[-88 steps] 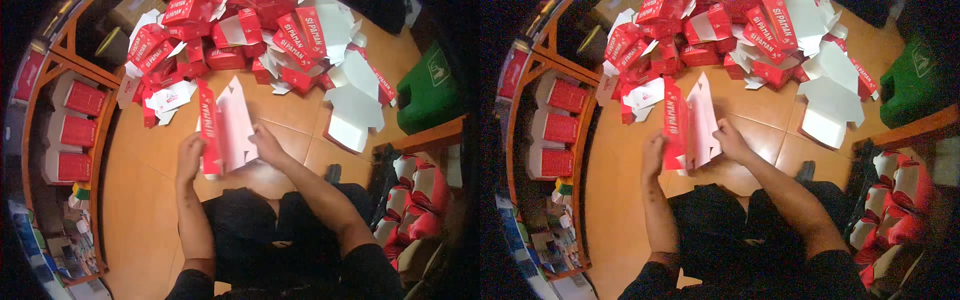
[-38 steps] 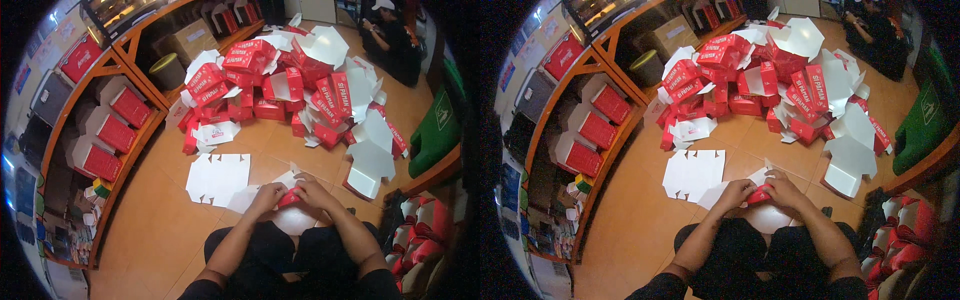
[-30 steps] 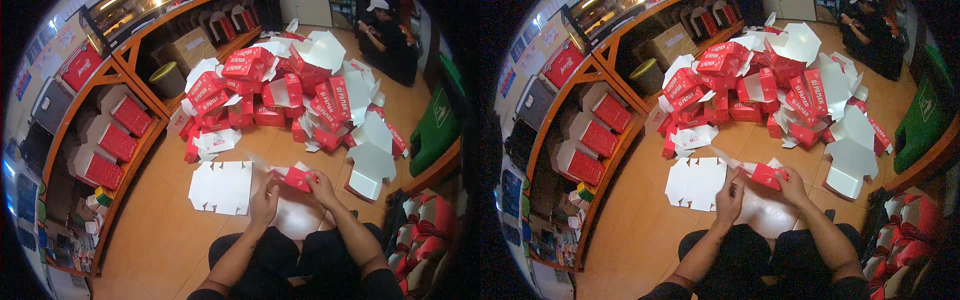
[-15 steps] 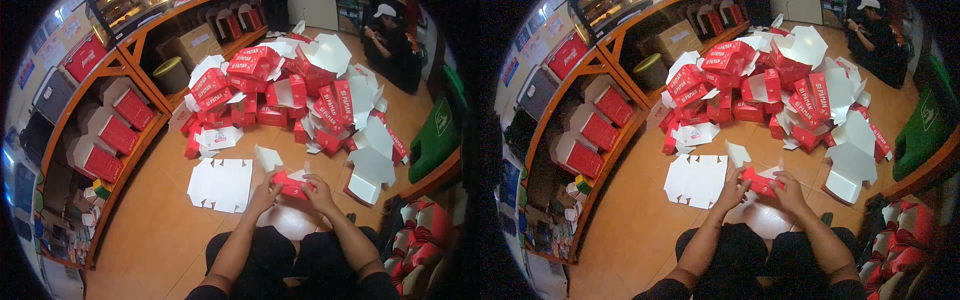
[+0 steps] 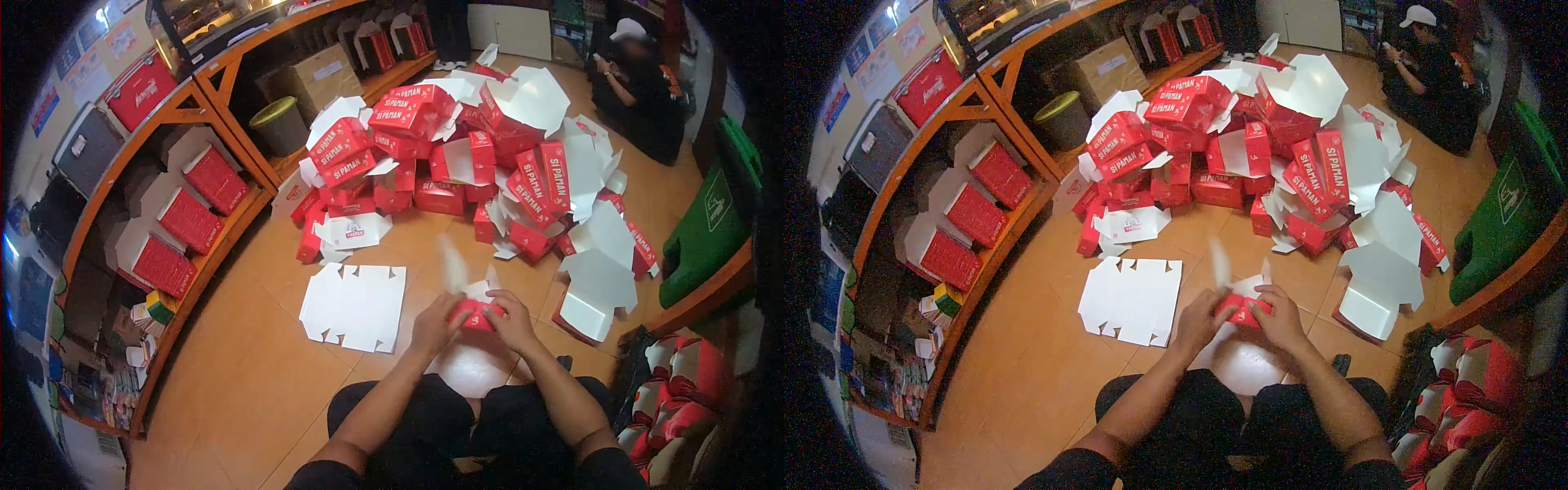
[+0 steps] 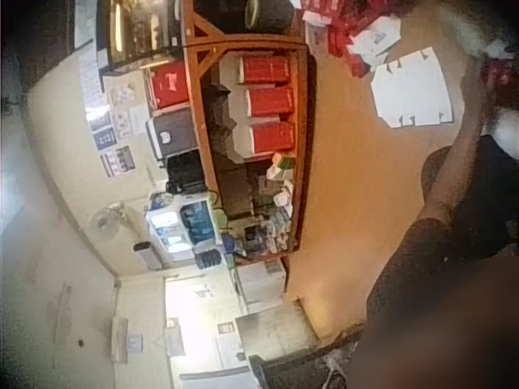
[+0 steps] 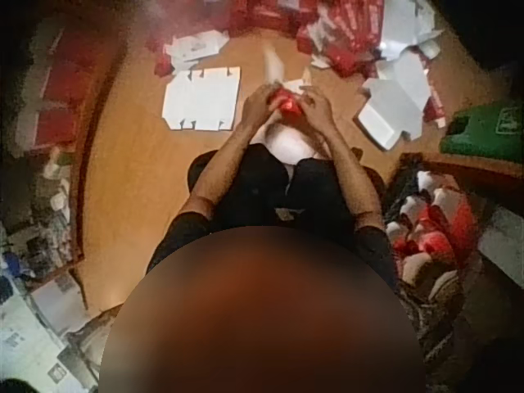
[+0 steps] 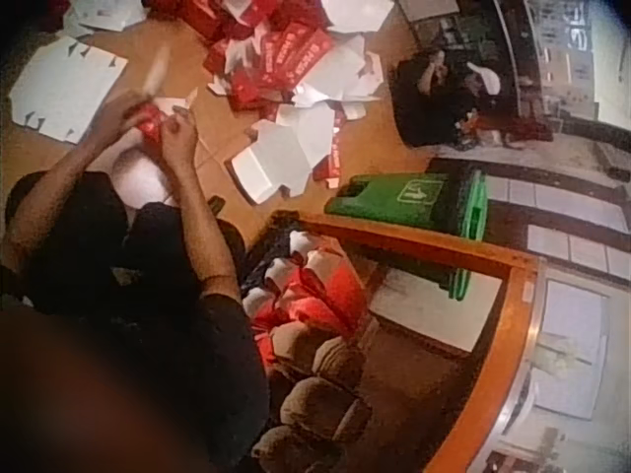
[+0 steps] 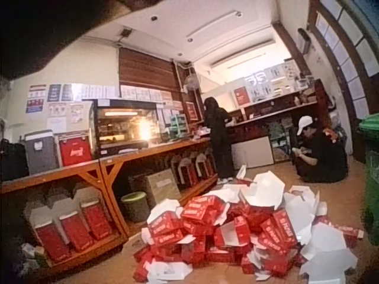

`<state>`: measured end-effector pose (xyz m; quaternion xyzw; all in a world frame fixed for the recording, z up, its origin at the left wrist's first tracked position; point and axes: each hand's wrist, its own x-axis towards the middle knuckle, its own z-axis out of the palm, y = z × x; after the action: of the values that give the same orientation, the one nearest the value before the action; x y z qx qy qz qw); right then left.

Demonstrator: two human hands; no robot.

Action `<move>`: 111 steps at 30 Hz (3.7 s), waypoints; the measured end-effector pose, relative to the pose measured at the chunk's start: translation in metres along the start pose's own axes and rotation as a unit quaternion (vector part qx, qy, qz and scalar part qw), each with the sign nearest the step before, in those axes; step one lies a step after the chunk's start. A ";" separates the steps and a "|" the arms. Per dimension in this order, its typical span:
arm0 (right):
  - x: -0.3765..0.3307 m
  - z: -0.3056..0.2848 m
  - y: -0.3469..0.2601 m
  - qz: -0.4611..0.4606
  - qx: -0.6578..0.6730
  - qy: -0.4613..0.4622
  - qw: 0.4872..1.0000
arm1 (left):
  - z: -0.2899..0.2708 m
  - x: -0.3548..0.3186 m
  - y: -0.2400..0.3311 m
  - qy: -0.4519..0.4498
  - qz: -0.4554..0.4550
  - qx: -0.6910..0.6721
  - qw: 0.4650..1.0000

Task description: The person sits on the floor and assembles red and white cardboard boxes by hand. They fold the flat pieces into rectangular shapes and place the finished boxes into a pile. The process is repeated continuously throughout the clip.

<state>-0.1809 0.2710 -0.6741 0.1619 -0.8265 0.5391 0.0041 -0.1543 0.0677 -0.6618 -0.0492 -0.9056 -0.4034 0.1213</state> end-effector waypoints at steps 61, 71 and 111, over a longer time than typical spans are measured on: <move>-0.003 -0.020 0.004 -0.033 -0.130 -0.233 0.963 | -0.015 -0.015 0.009 -0.223 0.013 0.041 0.974; -0.007 -0.023 -0.014 -0.053 -0.106 -0.293 0.949 | -0.004 -0.020 -0.010 -0.332 0.027 0.007 0.943; 0.013 0.021 0.032 0.055 -0.106 0.047 0.992 | 0.018 -0.005 -0.032 -0.095 -0.109 -0.091 0.985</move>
<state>-0.1981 0.2607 -0.7093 0.0894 -0.8856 0.4548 0.0300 -0.1589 0.0597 -0.6979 0.0008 -0.8723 -0.4888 -0.0147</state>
